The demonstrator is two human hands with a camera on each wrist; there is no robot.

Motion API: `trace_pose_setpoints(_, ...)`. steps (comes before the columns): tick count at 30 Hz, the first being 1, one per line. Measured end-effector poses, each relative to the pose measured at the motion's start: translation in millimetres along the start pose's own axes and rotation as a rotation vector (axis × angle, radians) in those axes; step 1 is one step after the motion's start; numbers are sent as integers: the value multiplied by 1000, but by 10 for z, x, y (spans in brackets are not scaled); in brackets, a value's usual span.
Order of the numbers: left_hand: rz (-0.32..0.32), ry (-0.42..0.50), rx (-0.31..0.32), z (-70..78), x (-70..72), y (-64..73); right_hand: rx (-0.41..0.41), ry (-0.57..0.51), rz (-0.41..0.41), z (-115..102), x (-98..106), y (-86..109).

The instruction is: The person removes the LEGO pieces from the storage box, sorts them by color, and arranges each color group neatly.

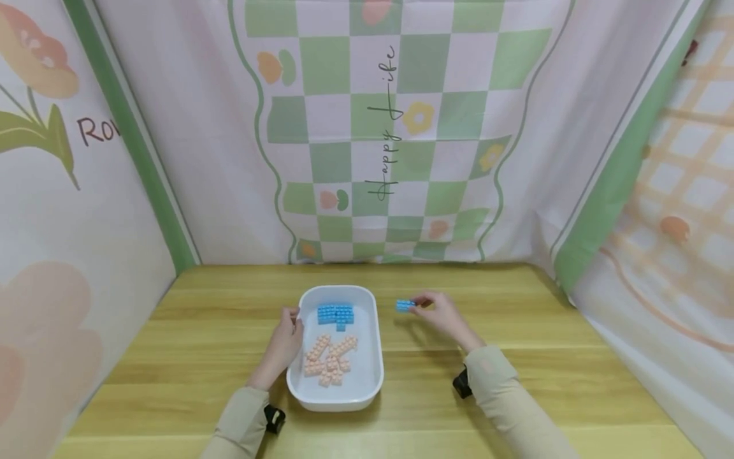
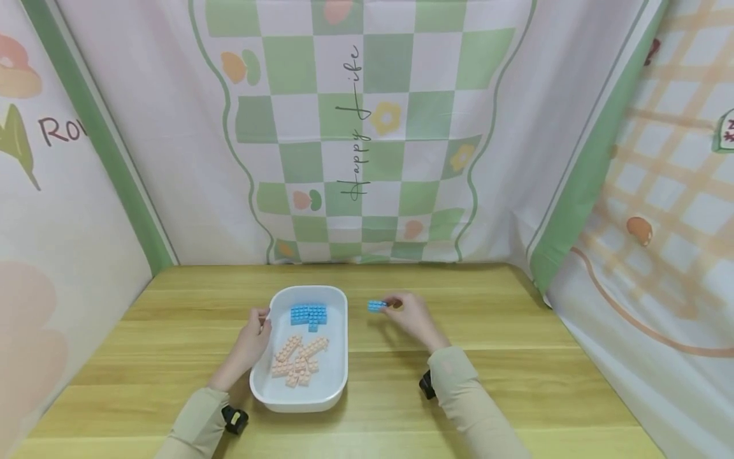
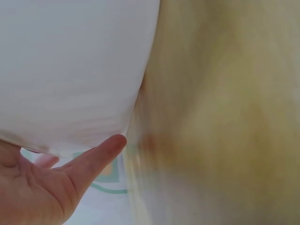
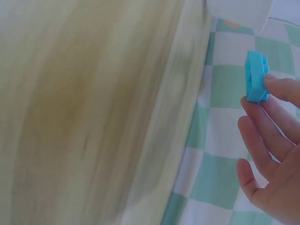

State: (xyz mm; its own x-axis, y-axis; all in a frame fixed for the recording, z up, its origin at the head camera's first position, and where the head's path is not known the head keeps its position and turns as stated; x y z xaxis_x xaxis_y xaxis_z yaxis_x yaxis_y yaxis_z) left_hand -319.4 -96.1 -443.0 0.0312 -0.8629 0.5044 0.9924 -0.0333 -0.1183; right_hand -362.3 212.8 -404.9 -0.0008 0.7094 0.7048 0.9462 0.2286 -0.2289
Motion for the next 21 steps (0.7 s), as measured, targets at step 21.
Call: trace_pose_setpoints(21,-3,3,-29,4,8,18,-42,69,-53,234,-100,-43)
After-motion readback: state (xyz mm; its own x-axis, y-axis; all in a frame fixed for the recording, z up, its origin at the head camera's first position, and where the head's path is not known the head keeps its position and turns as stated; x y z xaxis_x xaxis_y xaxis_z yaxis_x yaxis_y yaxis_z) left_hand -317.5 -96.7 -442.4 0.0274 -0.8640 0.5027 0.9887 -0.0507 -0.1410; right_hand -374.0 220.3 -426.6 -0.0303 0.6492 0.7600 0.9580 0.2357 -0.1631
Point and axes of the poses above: each hand's wrist, its own y-axis away from the middle knuckle, its own x-axis out of the back of the hand, z = x × y, the point moved 8 cm from there along -y, towards the middle knuckle, and after that the axes turned 3 degrees about -x, right-handed, at the moved point
